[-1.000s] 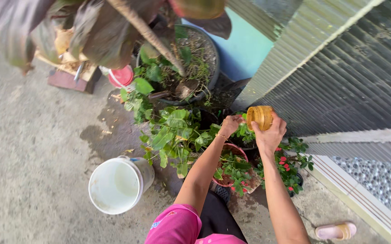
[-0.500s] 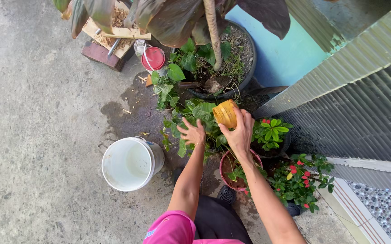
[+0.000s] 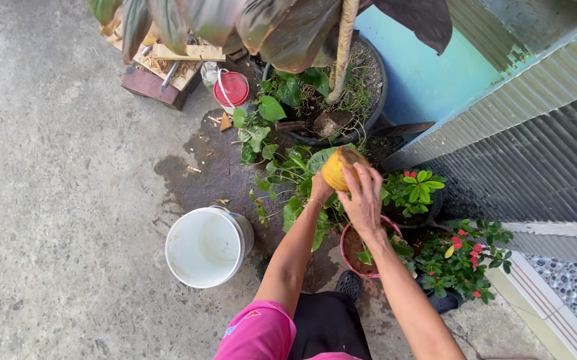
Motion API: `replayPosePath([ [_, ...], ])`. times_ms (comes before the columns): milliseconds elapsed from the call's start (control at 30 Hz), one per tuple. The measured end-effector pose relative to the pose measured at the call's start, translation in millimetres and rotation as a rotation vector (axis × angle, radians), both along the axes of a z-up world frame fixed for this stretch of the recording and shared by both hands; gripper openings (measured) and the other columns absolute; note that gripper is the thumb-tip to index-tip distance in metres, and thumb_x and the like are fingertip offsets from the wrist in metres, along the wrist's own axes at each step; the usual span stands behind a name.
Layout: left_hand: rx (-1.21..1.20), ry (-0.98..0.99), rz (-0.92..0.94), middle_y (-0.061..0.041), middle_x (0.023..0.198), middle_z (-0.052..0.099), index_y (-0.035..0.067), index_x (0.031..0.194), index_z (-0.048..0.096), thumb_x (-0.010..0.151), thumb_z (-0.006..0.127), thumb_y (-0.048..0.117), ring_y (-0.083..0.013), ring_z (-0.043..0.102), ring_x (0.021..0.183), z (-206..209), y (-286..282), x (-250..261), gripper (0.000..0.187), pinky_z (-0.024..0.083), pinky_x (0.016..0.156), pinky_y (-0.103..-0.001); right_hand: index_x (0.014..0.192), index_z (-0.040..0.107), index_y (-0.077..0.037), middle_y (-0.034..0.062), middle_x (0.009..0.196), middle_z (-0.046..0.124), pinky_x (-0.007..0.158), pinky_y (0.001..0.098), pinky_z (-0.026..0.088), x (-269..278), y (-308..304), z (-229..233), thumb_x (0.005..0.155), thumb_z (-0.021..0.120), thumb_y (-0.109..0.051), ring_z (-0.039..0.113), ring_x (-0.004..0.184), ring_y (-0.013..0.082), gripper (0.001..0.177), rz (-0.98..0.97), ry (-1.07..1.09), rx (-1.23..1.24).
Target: The person plants a small plant into a pot by hand and with a trowel, then waters multiple potted plants using a cup and a bucket.
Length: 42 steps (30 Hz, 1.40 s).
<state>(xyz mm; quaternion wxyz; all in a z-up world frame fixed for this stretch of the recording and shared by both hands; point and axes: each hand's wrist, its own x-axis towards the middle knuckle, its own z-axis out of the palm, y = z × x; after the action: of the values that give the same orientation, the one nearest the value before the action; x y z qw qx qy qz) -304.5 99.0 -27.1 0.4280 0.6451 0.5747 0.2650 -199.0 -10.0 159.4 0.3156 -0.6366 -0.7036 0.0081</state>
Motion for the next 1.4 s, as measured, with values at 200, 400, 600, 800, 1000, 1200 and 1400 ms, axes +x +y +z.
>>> replayPosePath([
  [200, -0.193, -0.201, 0.271, -0.011, 0.089, 0.079, 0.002, 0.103, 0.079, 0.09, 0.073, 0.035, -0.0207, 0.076, 0.081, 22, -5, -79, 0.036, 0.057, 0.077, -0.035, 0.138, 0.056, -0.009, 0.0135, 0.142, 0.044, 0.108, 0.0512, 0.05, -19, 3, 11, 0.071, 0.096, -0.015, 0.039, 0.134, 0.0371, 0.079, -0.278, 0.011, 0.081],
  [400, -0.264, -0.133, 0.416, -0.009, 0.079, 0.077, 0.004, 0.099, 0.08, 0.093, 0.069, 0.035, -0.0169, 0.071, 0.069, 37, -33, -218, 0.033, 0.056, 0.069, -0.034, 0.142, 0.045, -0.005, 0.0183, 0.14, 0.041, 0.098, 0.0451, 0.055, -105, -8, 32, 0.082, 0.087, -0.019, 0.043, 0.134, 0.0358, 0.075, -0.349, 0.603, 0.05],
  [600, -0.364, -0.135, 0.652, -0.007, 0.076, 0.075, 0.003, 0.1, 0.078, 0.092, 0.071, 0.031, -0.017, 0.071, 0.066, 28, -97, -352, 0.03, 0.056, 0.065, -0.033, 0.136, 0.051, -0.003, 0.0162, 0.13, 0.05, 0.102, 0.0459, 0.049, -228, -29, -30, 0.076, 0.087, -0.024, 0.053, 0.124, 0.0328, 0.074, -0.166, 0.579, -0.225],
  [800, -0.427, -0.139, 0.918, -0.008, 0.083, 0.077, 0.004, 0.098, 0.076, 0.09, 0.07, 0.023, -0.0175, 0.074, 0.068, -15, -177, -430, 0.022, 0.058, 0.069, -0.034, 0.136, 0.053, -0.005, 0.015, 0.128, 0.052, 0.102, 0.0447, 0.048, -335, -48, -118, 0.068, 0.089, -0.022, 0.056, 0.12, 0.0327, 0.079, 0.144, 0.493, -0.545],
  [1000, -0.083, 0.218, 0.915, -0.017, 0.082, 0.075, 0.005, 0.093, 0.075, 0.093, 0.069, 0.022, -0.034, 0.071, 0.075, -120, -246, -480, 0.018, 0.055, 0.07, -0.043, 0.138, 0.053, -0.012, 0.0131, 0.128, 0.052, 0.097, 0.05, 0.05, -414, -48, -238, 0.067, 0.088, -0.019, 0.051, 0.119, 0.0392, 0.079, 0.464, 0.19, -0.665],
  [1200, -0.043, 0.394, 0.822, -0.016, 0.087, 0.073, 0.008, 0.092, 0.074, 0.093, 0.069, 0.022, -0.0383, 0.07, 0.079, -218, -301, -528, 0.016, 0.054, 0.069, -0.048, 0.131, 0.051, -0.014, 0.015, 0.124, 0.049, 0.086, 0.0534, 0.056, -488, -37, -387, 0.071, 0.081, -0.012, 0.052, 0.113, 0.0444, 0.067, 0.575, -0.128, -0.801],
  [1400, 0.103, 0.605, 0.741, -0.008, 0.077, 0.071, 0.011, 0.078, 0.069, 0.089, 0.073, 0.027, -0.0325, 0.068, 0.067, -237, -309, -528, 0.019, 0.053, 0.06, -0.044, 0.124, 0.054, -0.013, 0.0166, 0.119, 0.05, 0.076, 0.0556, 0.057, -539, -22, -533, 0.079, 0.073, -0.009, 0.056, 0.104, 0.0432, 0.049, 0.584, -0.324, -0.499],
])
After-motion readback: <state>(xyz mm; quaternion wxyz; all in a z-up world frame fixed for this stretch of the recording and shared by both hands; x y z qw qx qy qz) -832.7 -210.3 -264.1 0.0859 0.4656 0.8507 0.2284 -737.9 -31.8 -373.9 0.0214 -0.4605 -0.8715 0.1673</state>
